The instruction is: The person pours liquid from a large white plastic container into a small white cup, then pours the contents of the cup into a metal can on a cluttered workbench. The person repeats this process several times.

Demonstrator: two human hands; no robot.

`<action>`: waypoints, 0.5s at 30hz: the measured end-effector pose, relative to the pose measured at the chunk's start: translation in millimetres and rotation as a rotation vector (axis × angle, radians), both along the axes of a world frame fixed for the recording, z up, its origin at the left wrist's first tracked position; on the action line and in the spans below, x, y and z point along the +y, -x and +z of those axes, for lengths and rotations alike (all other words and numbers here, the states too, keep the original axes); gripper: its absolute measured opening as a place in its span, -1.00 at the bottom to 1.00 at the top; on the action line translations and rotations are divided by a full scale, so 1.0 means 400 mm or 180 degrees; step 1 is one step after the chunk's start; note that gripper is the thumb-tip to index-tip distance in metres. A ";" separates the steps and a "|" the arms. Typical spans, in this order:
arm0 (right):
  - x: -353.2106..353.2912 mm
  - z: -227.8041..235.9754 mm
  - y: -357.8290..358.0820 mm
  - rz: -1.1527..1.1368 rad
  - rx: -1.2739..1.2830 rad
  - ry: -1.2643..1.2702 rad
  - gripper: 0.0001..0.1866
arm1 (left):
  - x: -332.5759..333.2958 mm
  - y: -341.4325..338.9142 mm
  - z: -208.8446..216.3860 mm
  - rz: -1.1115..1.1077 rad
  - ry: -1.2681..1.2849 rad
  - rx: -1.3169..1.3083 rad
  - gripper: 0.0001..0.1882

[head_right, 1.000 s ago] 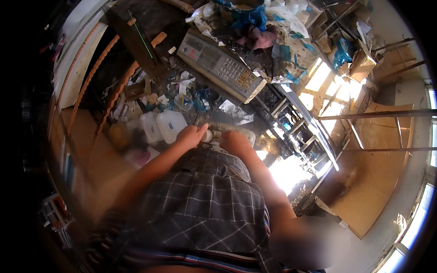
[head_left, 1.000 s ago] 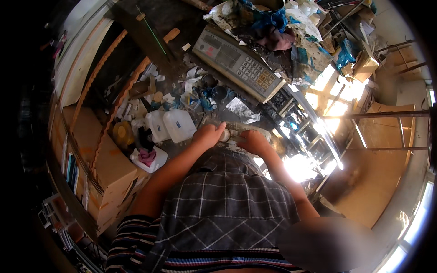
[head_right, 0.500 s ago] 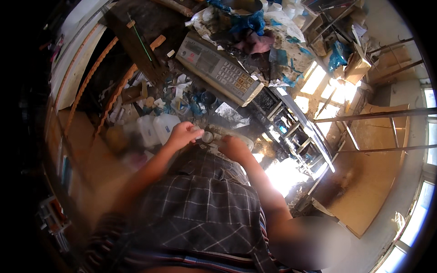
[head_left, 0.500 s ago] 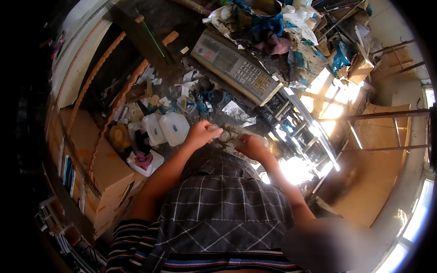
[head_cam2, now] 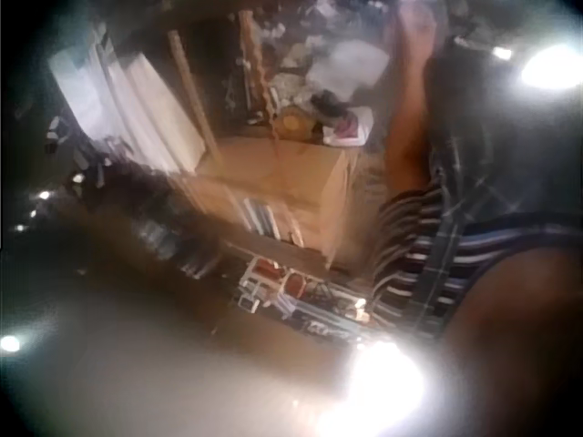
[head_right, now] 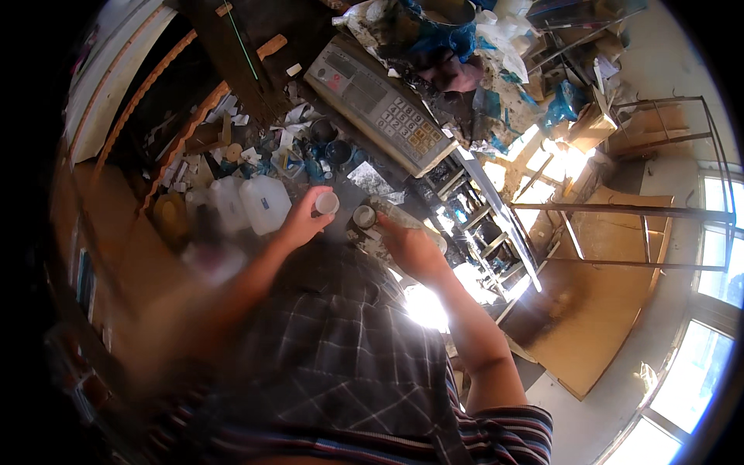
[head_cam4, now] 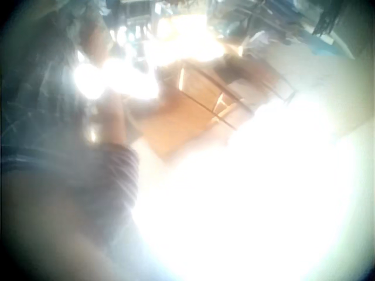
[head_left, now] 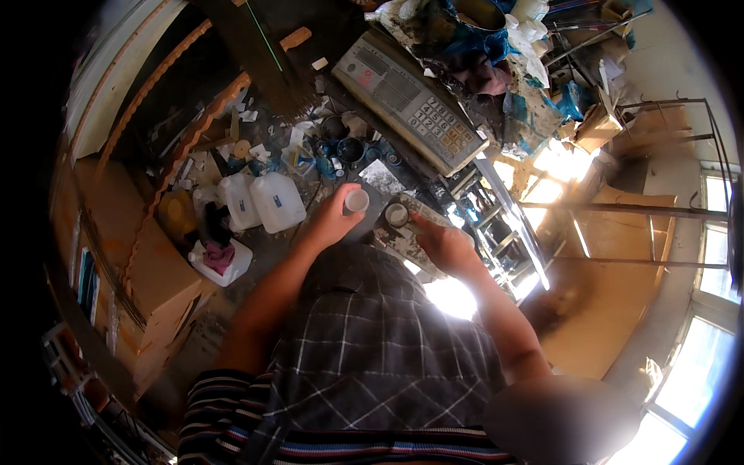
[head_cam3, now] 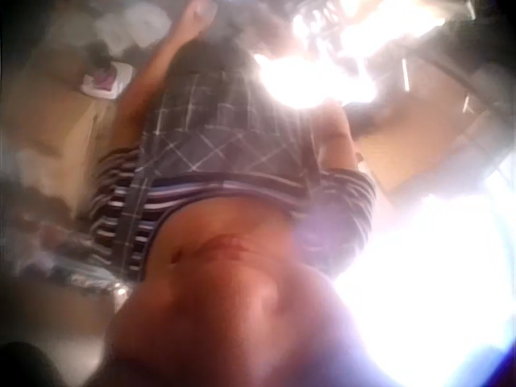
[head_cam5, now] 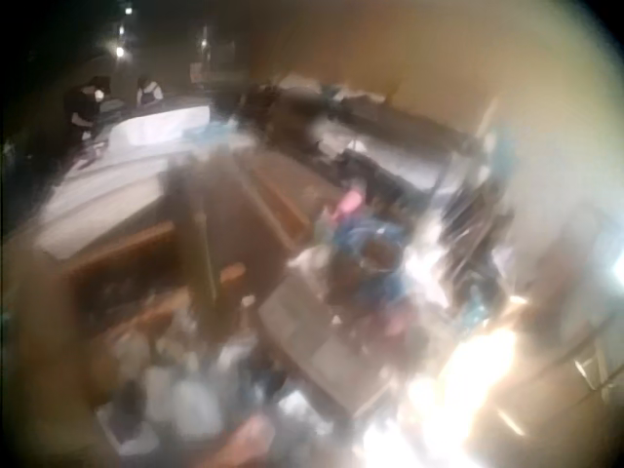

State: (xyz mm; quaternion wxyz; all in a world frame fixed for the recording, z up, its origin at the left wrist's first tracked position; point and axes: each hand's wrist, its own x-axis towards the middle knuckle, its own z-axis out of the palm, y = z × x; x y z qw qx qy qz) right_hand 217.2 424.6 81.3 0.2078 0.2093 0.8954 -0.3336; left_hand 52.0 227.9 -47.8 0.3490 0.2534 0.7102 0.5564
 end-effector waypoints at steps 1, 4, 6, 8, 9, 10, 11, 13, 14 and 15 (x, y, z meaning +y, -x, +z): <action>-0.003 0.006 0.008 0.0028 -0.0110 -0.0162 -0.49 | 0.006 -0.004 0.012 -0.0055 0.0062 0.0306 -0.43; -0.018 0.043 0.055 0.0162 -0.0558 -0.0625 -0.51 | 0.027 -0.012 0.015 -0.0111 0.0071 0.1050 -0.43; -0.019 0.036 0.061 0.0230 -0.0432 -0.0650 -0.52 | 0.041 -0.009 0.026 -0.0164 0.0025 0.1343 -0.44; -0.023 0.033 0.073 0.0279 -0.0478 -0.0711 -0.53 | 0.052 -0.004 0.036 -0.0264 -0.0006 0.1492 -0.46; -0.024 0.031 0.079 0.0267 -0.0513 -0.0716 -0.54 | 0.059 -0.006 0.030 -0.0324 0.0021 0.1423 -0.47; -0.025 0.029 0.083 0.0254 -0.0548 -0.0722 -0.54 | 0.066 -0.009 0.019 -0.0385 0.0046 0.1353 -0.48; -0.028 0.027 0.091 0.0241 -0.0576 -0.0717 -0.54 | 0.070 -0.010 0.011 -0.0448 0.0083 0.1289 -0.48; -0.039 0.047 0.117 0.0315 -0.0805 -0.0802 -0.53 | 0.078 -0.011 -0.006 -0.0464 0.0047 0.1274 -0.49; -0.042 0.053 0.128 0.0342 -0.0917 -0.0841 -0.53 | 0.082 -0.011 -0.007 -0.0482 0.0031 0.1270 -0.50; -0.041 0.050 0.134 0.0386 -0.0964 -0.0875 -0.53 | 0.086 -0.012 -0.008 -0.0498 0.0024 0.1220 -0.50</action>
